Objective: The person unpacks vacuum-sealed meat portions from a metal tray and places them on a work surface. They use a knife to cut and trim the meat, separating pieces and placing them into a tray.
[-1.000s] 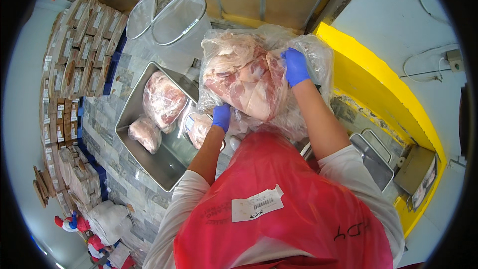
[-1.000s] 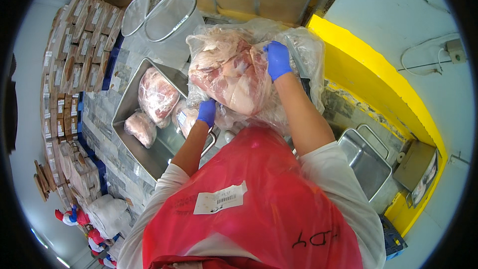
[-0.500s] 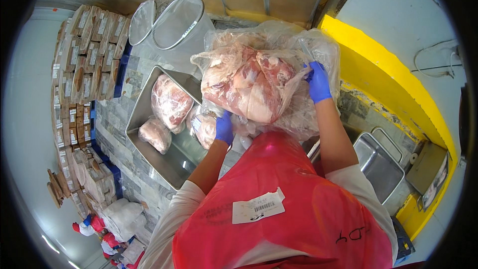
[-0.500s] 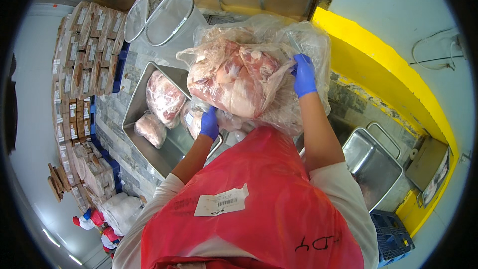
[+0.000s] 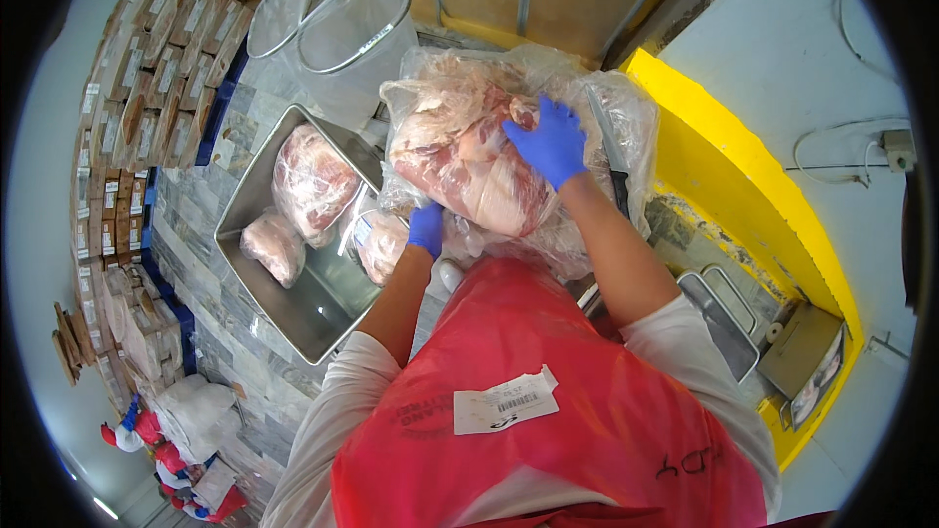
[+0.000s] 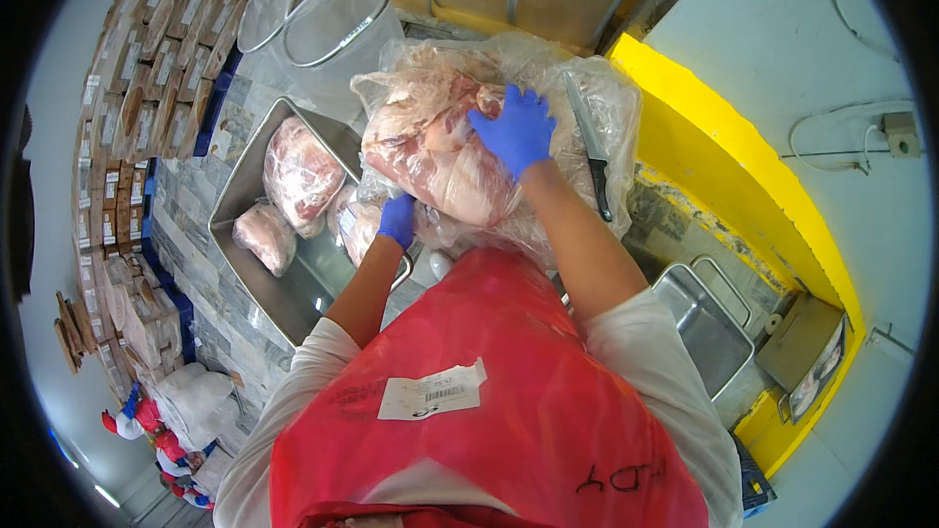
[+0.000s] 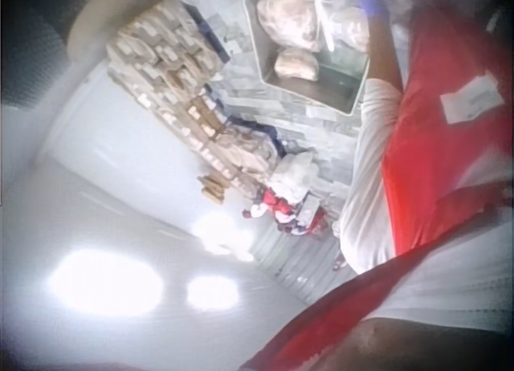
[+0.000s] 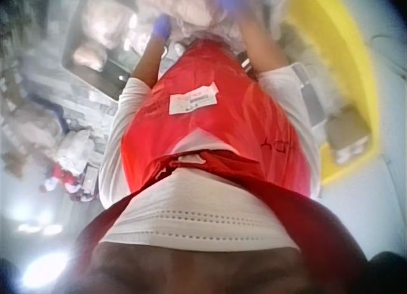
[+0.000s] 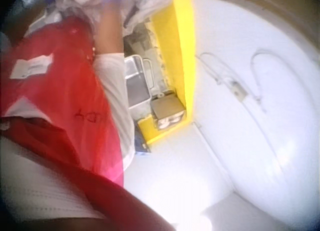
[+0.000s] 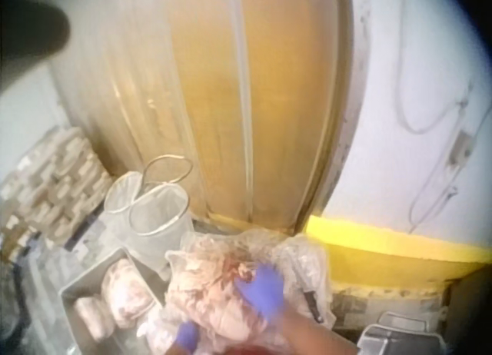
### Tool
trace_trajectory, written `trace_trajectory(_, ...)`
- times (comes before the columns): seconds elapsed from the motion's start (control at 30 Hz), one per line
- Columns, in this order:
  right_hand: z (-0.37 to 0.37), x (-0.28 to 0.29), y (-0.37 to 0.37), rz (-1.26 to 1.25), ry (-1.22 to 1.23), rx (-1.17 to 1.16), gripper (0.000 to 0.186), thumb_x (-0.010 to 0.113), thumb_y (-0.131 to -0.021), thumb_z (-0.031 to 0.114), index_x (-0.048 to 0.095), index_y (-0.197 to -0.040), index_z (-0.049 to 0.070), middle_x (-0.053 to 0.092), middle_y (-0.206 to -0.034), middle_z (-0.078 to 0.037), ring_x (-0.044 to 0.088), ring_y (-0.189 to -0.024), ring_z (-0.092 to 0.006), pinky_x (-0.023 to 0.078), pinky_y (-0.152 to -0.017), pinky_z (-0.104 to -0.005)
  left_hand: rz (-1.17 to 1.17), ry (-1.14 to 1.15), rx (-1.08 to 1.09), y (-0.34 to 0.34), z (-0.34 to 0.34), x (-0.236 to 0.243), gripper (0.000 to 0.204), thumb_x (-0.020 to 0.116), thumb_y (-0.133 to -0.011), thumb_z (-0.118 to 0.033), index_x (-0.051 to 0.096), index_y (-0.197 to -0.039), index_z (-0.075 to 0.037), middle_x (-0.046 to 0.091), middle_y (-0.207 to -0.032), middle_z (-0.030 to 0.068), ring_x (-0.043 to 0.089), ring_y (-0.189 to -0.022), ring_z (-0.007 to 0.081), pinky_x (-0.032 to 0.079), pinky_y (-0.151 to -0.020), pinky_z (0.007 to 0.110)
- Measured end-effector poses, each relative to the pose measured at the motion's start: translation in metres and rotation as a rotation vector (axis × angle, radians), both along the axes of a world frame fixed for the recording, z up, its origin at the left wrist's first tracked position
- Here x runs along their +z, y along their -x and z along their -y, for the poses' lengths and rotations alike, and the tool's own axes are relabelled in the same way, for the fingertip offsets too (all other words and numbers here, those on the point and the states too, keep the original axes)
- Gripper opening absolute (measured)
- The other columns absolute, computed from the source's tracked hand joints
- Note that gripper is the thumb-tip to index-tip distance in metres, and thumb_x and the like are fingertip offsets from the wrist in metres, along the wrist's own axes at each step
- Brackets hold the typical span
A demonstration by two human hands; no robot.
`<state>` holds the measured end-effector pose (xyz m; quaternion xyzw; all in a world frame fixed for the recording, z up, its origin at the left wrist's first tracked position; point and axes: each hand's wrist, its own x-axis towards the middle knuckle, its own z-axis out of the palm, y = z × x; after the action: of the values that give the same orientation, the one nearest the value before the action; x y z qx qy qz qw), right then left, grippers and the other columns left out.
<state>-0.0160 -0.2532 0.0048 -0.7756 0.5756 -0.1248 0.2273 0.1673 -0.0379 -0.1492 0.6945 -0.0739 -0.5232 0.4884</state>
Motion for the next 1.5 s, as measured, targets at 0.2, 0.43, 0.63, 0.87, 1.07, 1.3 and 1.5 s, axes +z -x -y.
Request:
trace_trajectory(0.2,0.034,-0.009,-0.016,-0.062,-0.230,0.144,0.070,0.062,-0.083,0.056,0.057,-0.120,-0.003,0.067,-0.108,-0.027,0.064,-0.103,-0.0450,0.051,-0.093,-0.0491,0.223,0.068,-0.004,-0.009,-0.020,-0.025,0.030,0.062,-0.092,-0.023,0.066,-0.111,-0.001,0.065,-0.090,0.0098,0.062,-0.077,0.0222,0.050,-0.066,0.037)
trace_trajectory(0.43,0.024,-0.039,-0.015,-0.001,-0.060,0.079,0.046,0.058,-0.087,0.036,0.058,-0.111,-0.004,0.067,-0.103,-0.029,0.066,-0.095,-0.0441,0.053,-0.084,-0.0517,0.175,-0.005,0.004,-0.004,-0.014,-0.010,0.021,0.064,-0.090,-0.020,0.070,-0.099,-0.002,0.064,-0.078,0.0069,0.059,-0.064,0.0198,0.046,-0.055,0.036)
trace_trajectory(0.63,0.028,-0.053,-0.005,0.082,0.007,0.054,0.041,0.058,-0.086,0.033,0.060,-0.111,0.000,0.067,-0.102,-0.028,0.066,-0.092,-0.0442,0.052,-0.082,-0.0524,1.210,-0.089,-0.858,-0.019,-0.010,-0.031,0.023,0.064,-0.085,-0.016,0.071,-0.105,-0.007,0.072,-0.093,0.0198,0.070,-0.082,0.0343,0.055,-0.073,0.042)
trace_trajectory(0.87,0.019,-0.041,0.009,0.346,-0.177,0.072,0.058,0.066,-0.088,0.040,0.056,-0.129,0.000,0.065,-0.118,-0.027,0.066,-0.105,-0.0388,0.052,-0.092,-0.0431,0.922,0.051,-0.583,-0.045,-0.016,-0.053,0.024,0.065,-0.084,-0.017,0.066,-0.108,-0.013,0.073,-0.092,0.0133,0.072,-0.087,0.0309,0.055,-0.076,0.040)
trace_trajectory(1.07,-0.024,-0.089,0.066,0.686,-0.293,-0.119,0.076,0.073,-0.089,0.044,0.046,-0.139,-0.006,0.057,-0.134,-0.022,0.056,-0.124,-0.0261,0.043,-0.105,-0.0367,1.192,-0.103,-0.807,-0.036,0.019,0.022,0.025,0.067,-0.083,-0.016,0.066,-0.107,-0.008,0.072,-0.096,0.0151,0.070,-0.089,0.0340,0.055,-0.077,0.040)
trace_trajectory(1.3,-0.016,-0.092,0.081,0.979,-0.864,-0.354,0.073,0.064,-0.092,0.052,0.048,-0.140,0.000,0.058,-0.134,-0.016,0.056,-0.123,-0.0258,0.043,-0.105,-0.0360,0.083,0.196,-0.271,-0.034,0.015,0.083,0.012,0.057,-0.093,-0.016,0.063,-0.099,-0.007,0.065,-0.080,0.0094,0.063,-0.071,0.0253,0.053,-0.066,0.036)
trace_trajectory(1.5,-0.034,-0.128,0.101,1.316,-1.330,-0.479,0.060,0.049,-0.099,0.055,0.055,-0.139,0.010,0.063,-0.128,-0.010,0.059,-0.116,-0.0238,0.048,-0.099,-0.0393,-0.686,0.439,-0.054,-0.010,0.105,0.168,0.014,0.045,-0.100,-0.014,0.057,-0.092,-0.012,0.057,-0.083,0.0051,0.056,-0.079,0.0220,0.048,-0.074,0.036)
